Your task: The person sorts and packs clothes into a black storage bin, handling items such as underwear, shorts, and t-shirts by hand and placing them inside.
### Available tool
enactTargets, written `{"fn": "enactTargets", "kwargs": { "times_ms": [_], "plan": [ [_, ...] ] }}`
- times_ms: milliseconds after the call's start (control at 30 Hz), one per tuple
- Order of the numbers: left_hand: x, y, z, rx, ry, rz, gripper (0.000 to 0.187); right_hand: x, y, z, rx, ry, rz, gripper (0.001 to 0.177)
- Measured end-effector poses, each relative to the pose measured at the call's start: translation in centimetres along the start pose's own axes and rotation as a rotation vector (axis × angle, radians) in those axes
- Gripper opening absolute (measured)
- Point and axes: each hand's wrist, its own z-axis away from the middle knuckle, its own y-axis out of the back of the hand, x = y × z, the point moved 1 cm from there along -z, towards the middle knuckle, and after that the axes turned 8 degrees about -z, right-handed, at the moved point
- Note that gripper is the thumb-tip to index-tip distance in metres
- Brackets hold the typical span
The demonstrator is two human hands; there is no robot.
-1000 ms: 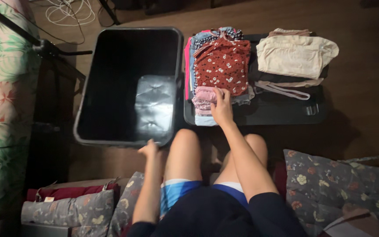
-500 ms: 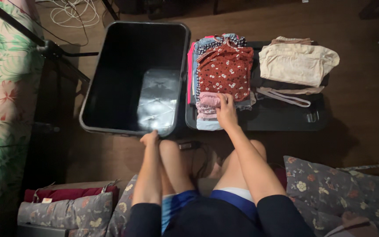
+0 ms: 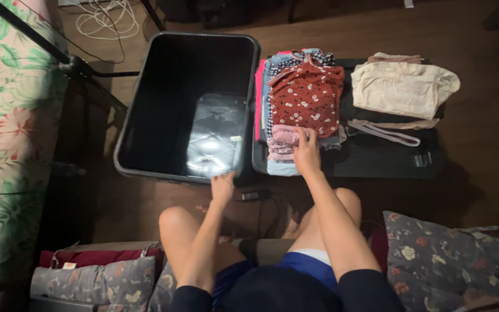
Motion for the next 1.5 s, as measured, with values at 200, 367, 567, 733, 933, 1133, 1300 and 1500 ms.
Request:
{"fn": "enactTargets", "kwargs": {
  "times_ms": [200, 367, 567, 733, 933, 1133, 1300, 1500],
  "plan": [
    [1.7, -3.1, 1.3, 0.16, 0.003, 0.083, 0.058, 0.3, 0.5, 0.1, -0.033, 0.048, 0.055, 0.067],
    [1.8, -2.4, 4.4, 0.052, -0.029, 0.107, 0.062, 0.2, 0.8, -0.3, -0.007, 0.145, 0.039, 0.062],
    [1.2, -3.4, 4.4, -0.031, -0.069, 0.058, 0.06, -1.0, 1.5, -1.3, -0.055, 0.014, -0.006, 0.057],
    [2.2, 0.5, 4.2, -0.231, -0.021, 0.1, 0.072, -2.8, 2.6, -1.6, 0.064, 0.164, -0.062, 0.042],
    [4.9, 8.2, 1.5, -0.217, 0.045, 1.429, 0.065, -8.4, 3.4, 0.2, 0.274, 0.18, -0.15, 0.018],
    [4.6, 7.2, 0.2, -0.069, 0.02, 2.037, 0.067, -12.4, -1.4, 5.7, -0.027, 0.377, -0.319, 0.031],
    [-4.5, 7.3, -2.2, -0.211, -0.003, 1.824, 0.047, -9.5, -1.0, 5.3, -0.103, 0.317, -0.177, 0.052],
    [-9.9, 4.9, -5.9, -0.356, 0.591, 1.313, 0.033, -2.3, 0.8, 4.1, 0.041, 0.082, 0.144, 0.051]
  ]
}}
